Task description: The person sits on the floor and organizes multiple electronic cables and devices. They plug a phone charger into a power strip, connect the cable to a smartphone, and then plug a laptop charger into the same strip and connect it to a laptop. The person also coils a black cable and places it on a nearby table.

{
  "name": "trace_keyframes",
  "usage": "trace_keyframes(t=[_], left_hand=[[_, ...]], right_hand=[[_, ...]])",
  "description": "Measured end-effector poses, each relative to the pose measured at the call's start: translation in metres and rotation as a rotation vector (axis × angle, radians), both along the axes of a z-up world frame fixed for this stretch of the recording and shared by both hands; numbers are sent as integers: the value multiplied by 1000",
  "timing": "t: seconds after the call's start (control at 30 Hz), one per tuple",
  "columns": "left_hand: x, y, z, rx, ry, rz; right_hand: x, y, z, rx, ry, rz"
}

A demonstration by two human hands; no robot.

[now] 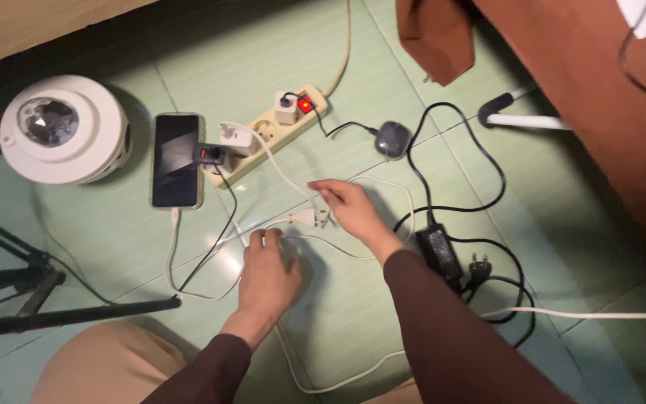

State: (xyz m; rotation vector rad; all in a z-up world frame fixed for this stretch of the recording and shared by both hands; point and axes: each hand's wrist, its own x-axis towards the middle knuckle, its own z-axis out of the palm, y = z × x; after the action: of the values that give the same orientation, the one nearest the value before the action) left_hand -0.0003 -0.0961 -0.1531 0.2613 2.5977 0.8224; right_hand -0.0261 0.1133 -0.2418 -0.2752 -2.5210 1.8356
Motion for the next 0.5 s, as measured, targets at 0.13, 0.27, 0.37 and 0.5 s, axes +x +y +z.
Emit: trace_keyframes(t=[0.13, 0.27, 0.37, 0.5], left_hand=[[0, 8, -4, -11, 28, -30], [4, 17, -5, 85, 4, -55], [10, 28, -1, 135, -1, -87], [21, 42, 5, 76, -55, -103]], right_hand=[[44, 16, 27, -184, 84, -277], [107, 30, 71, -274, -14, -555], [153, 37, 104, -142, -271, -841], [207, 50, 134, 235, -337, -926]])
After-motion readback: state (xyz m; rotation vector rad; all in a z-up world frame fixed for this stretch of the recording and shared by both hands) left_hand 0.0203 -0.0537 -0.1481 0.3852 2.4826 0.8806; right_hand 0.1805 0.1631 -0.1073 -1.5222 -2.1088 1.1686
